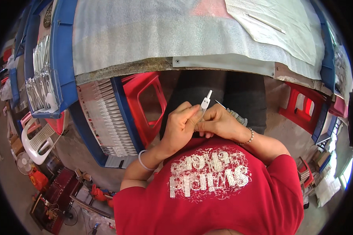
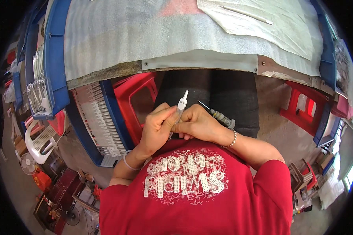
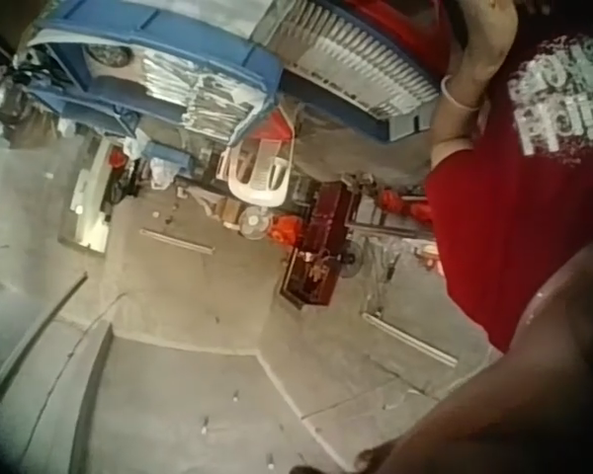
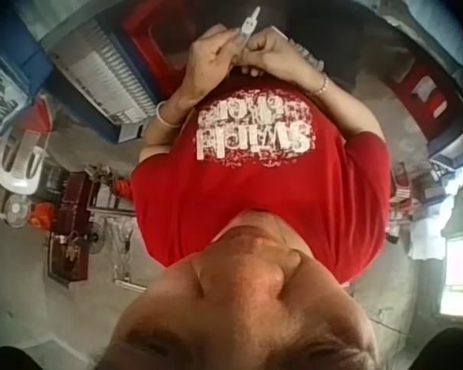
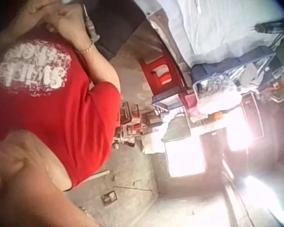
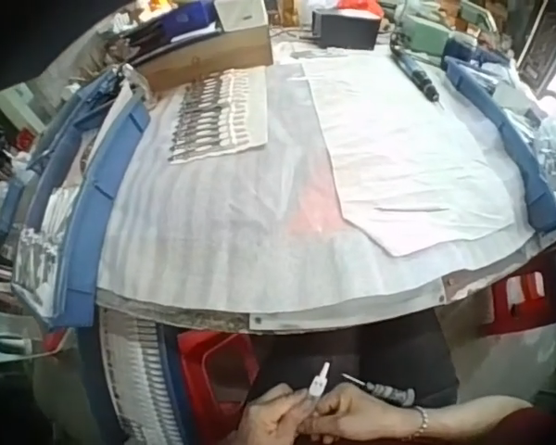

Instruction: Assembling small plastic components by inserting a thin metal needle using a precision tool.

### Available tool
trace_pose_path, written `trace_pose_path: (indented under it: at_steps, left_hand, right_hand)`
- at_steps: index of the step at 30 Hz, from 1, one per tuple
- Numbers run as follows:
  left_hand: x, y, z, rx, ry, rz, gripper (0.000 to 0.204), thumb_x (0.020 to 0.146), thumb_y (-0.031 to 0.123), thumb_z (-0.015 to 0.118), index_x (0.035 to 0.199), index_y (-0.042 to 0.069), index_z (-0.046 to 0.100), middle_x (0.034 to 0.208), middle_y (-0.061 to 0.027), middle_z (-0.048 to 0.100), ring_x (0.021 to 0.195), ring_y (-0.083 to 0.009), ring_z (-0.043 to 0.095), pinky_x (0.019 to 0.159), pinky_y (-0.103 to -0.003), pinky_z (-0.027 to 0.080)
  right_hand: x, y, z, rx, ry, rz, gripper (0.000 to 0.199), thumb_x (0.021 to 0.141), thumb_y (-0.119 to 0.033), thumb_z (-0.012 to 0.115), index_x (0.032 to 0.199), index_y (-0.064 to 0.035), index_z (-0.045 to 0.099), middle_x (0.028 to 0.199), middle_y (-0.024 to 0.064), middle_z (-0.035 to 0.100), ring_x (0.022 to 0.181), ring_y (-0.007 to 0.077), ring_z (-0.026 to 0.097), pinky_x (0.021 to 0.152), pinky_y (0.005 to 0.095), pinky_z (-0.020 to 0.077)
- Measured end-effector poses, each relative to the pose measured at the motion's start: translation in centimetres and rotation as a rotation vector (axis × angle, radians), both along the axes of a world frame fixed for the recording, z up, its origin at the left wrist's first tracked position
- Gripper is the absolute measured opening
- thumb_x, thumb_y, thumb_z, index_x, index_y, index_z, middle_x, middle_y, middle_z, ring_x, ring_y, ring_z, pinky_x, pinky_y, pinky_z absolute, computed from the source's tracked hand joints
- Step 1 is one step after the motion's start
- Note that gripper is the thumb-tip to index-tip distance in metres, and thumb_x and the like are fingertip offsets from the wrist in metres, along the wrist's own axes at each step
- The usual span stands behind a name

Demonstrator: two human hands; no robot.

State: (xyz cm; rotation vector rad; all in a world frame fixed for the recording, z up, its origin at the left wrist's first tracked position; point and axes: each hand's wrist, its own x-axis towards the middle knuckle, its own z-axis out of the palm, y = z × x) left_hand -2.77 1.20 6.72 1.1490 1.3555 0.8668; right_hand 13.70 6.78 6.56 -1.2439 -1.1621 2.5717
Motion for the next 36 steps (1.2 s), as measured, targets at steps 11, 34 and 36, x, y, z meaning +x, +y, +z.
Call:
trace_pose_path:
  at_steps: [11, 34, 36]
  left_hand:
    - [-1.4, -0.7, 0.4, -0.092, -0.011, -0.067, 0.013, 0.093, 0.002, 0.058, 0.1, -0.009, 0.06, 0.075, -0.0071, 0.049, 0.066, -0.0118, 0.047, 0.057, -0.025, 0.038]
    - [-2.0, -1.0, 0.5, -0.097, -0.001, -0.105, 0.013, 0.092, 0.005, 0.06, 0.101, -0.004, 0.062, 0.073, -0.0108, 0.051, 0.059, -0.0172, 0.051, 0.052, -0.029, 0.039]
    - [-2.0, -0.8, 0.6, -0.131, -0.007, -0.115, 0.013, 0.093, 0.004, 0.058, 0.1, -0.006, 0.061, 0.076, -0.0072, 0.05, 0.065, -0.0114, 0.049, 0.057, -0.024, 0.039]
  right_hand:
    - [-0.6, -0.2, 0.5, -0.06, -0.01, 0.041, 0.022, 0.085, -0.012, 0.069, 0.069, 0.0028, 0.067, 0.062, 0.0066, 0.064, 0.052, 0.0085, 0.059, 0.048, 0.0209, 0.0462]
    - [-0.6, -0.1, 0.9, -0.117, -0.023, 0.104, 0.021, 0.087, -0.013, 0.068, 0.071, 0.0014, 0.07, 0.064, 0.004, 0.066, 0.052, 0.0059, 0.058, 0.047, 0.0186, 0.0424]
    - [-0.6, 0.1, 0.9, -0.106, -0.036, 0.128, 0.021, 0.087, -0.012, 0.068, 0.071, 0.0017, 0.07, 0.064, 0.004, 0.066, 0.052, 0.0058, 0.059, 0.048, 0.0186, 0.0426]
